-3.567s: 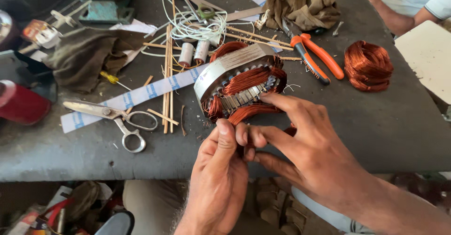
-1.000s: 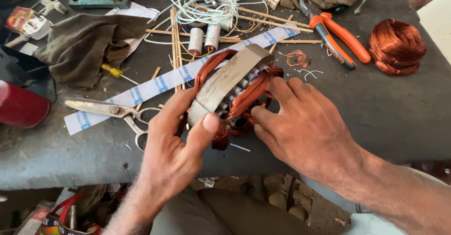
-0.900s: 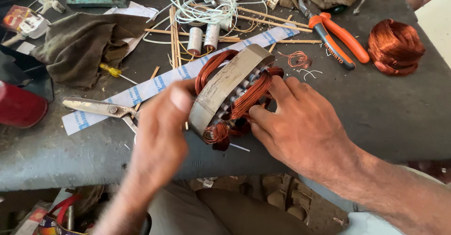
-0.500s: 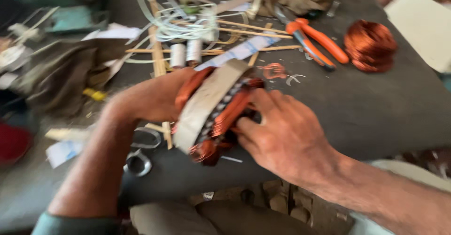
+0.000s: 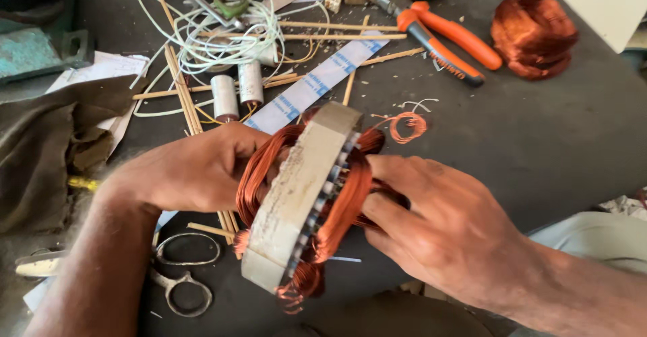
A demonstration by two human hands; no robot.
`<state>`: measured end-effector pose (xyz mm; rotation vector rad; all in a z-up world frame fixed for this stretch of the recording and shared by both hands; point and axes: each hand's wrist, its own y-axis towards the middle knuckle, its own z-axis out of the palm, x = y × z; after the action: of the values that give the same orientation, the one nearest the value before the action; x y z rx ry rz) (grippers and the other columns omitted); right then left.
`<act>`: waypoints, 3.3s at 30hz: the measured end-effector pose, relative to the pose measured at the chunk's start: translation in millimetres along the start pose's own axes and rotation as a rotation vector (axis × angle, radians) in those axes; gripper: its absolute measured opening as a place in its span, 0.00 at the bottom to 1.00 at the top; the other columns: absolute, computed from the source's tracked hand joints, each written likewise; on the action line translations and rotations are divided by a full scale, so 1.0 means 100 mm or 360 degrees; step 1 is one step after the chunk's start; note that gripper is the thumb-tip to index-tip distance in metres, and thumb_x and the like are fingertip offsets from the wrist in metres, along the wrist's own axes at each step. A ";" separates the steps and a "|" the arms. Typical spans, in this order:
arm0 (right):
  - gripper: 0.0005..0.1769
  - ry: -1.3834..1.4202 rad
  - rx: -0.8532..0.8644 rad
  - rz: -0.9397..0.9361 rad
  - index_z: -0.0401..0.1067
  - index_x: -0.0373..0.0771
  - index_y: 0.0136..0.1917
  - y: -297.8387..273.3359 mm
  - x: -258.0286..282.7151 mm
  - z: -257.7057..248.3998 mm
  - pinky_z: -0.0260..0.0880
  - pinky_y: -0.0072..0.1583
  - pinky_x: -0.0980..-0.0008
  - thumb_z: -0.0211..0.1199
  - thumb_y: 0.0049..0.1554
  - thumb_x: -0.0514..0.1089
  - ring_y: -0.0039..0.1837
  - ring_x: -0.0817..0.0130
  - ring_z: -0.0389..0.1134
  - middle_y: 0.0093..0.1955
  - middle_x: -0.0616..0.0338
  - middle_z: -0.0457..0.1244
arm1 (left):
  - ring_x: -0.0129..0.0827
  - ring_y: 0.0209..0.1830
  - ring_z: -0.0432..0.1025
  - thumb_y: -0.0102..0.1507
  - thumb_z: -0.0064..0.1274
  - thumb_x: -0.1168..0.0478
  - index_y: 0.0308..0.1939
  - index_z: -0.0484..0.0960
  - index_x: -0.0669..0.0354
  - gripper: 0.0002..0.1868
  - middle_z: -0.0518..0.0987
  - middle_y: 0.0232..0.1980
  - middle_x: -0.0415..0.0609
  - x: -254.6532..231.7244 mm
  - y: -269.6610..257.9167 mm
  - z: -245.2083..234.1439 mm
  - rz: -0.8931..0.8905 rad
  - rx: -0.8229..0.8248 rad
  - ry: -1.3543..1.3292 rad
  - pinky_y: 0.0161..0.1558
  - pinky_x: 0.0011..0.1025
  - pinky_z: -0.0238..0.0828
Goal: The person winds copper wire around a laminated stator core, then cuts a strip of insulating tape and uses pliers and a wooden stick to tuck and secure the wire into the stator slots. The person continues winding and adjusting the coil throughout the clip.
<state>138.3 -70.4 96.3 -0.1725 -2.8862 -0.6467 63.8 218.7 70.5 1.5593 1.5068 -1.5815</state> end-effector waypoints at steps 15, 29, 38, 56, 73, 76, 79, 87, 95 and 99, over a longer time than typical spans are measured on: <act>0.23 0.0180 0.0071 0.0152 0.73 0.40 0.52 -0.07 -0.06 0.22 0.74 0.48 0.63 0.77 0.47 0.49 0.48 0.59 0.71 0.63 0.44 0.58 | 0.23 0.36 0.80 0.54 0.67 0.65 0.48 0.88 0.60 0.18 0.89 0.40 0.45 0.00 0.05 0.04 0.0180 -0.0113 0.0023 0.40 0.27 0.81; 0.21 0.0337 0.0103 0.0139 0.73 0.41 0.57 -0.04 0.00 0.20 0.77 0.49 0.68 0.73 0.51 0.44 0.55 0.61 0.70 0.63 0.43 0.57 | 0.22 0.36 0.82 0.52 0.68 0.60 0.50 0.87 0.55 0.21 0.89 0.40 0.42 -0.05 0.04 0.04 0.0114 -0.0163 0.0118 0.41 0.26 0.84; 0.22 0.0221 0.0196 0.0182 0.73 0.40 0.54 -0.05 -0.02 0.27 0.76 0.47 0.67 0.76 0.51 0.50 0.43 0.65 0.71 0.68 0.36 0.53 | 0.20 0.30 0.78 0.56 0.66 0.62 0.49 0.89 0.60 0.18 0.90 0.37 0.44 -0.02 0.05 0.03 0.0073 -0.0224 0.0006 0.34 0.24 0.80; 0.25 -0.0155 0.0072 -0.0209 0.74 0.37 0.57 -0.01 -0.08 0.25 0.76 0.50 0.63 0.72 0.49 0.50 0.53 0.48 0.72 0.57 0.49 0.57 | 0.18 0.35 0.78 0.52 0.70 0.63 0.49 0.87 0.60 0.20 0.89 0.39 0.42 0.05 0.05 0.04 0.0188 -0.0182 0.0021 0.36 0.23 0.80; 0.24 0.0125 0.0130 0.0209 0.74 0.39 0.53 -0.05 -0.07 0.22 0.71 0.44 0.61 0.76 0.46 0.49 0.41 0.61 0.68 0.64 0.45 0.60 | 0.21 0.40 0.77 0.56 0.68 0.61 0.52 0.84 0.59 0.21 0.87 0.42 0.43 -0.01 0.04 0.05 0.0253 -0.0262 0.0158 0.41 0.25 0.78; 0.21 0.0106 0.0038 0.0165 0.73 0.40 0.50 -0.04 -0.05 0.23 0.71 0.45 0.61 0.76 0.49 0.51 0.42 0.63 0.69 0.63 0.45 0.60 | 0.21 0.43 0.79 0.56 0.67 0.61 0.56 0.83 0.57 0.24 0.88 0.48 0.42 0.00 0.03 0.05 0.0290 -0.0124 -0.0035 0.47 0.25 0.81; 0.20 0.0148 0.0011 0.0110 0.74 0.40 0.51 -0.03 -0.06 0.23 0.70 0.43 0.61 0.75 0.49 0.49 0.41 0.62 0.68 0.66 0.39 0.58 | 0.22 0.44 0.80 0.58 0.67 0.60 0.55 0.85 0.59 0.22 0.89 0.50 0.43 0.03 0.05 0.04 0.0354 -0.0058 0.0058 0.50 0.26 0.82; 0.21 0.0163 0.0081 0.0127 0.75 0.42 0.53 -0.02 -0.03 0.26 0.71 0.42 0.62 0.75 0.51 0.52 0.38 0.65 0.67 0.67 0.39 0.57 | 0.22 0.40 0.77 0.56 0.68 0.59 0.45 0.87 0.61 0.16 0.87 0.43 0.42 0.03 0.05 0.00 0.0394 -0.0175 0.0115 0.41 0.26 0.79; 0.17 0.0056 0.0075 0.0091 0.76 0.43 0.50 -0.02 -0.04 0.16 0.71 0.41 0.61 0.74 0.49 0.51 0.37 0.64 0.68 0.63 0.42 0.60 | 0.23 0.41 0.77 0.55 0.69 0.60 0.47 0.87 0.60 0.18 0.85 0.42 0.43 -0.02 0.05 0.04 0.0331 -0.0266 0.0279 0.43 0.26 0.78; 0.19 -0.0010 0.0074 0.0057 0.75 0.42 0.50 -0.02 -0.05 0.19 0.71 0.42 0.63 0.74 0.53 0.55 0.37 0.66 0.68 0.64 0.40 0.60 | 0.22 0.44 0.78 0.56 0.68 0.62 0.48 0.87 0.61 0.17 0.85 0.45 0.42 0.00 0.03 0.03 0.0473 -0.0262 0.0312 0.46 0.26 0.78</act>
<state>139.9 -64.3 78.1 -0.2201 -2.8943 -0.5729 65.6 215.6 68.4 1.7863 1.3844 -1.1401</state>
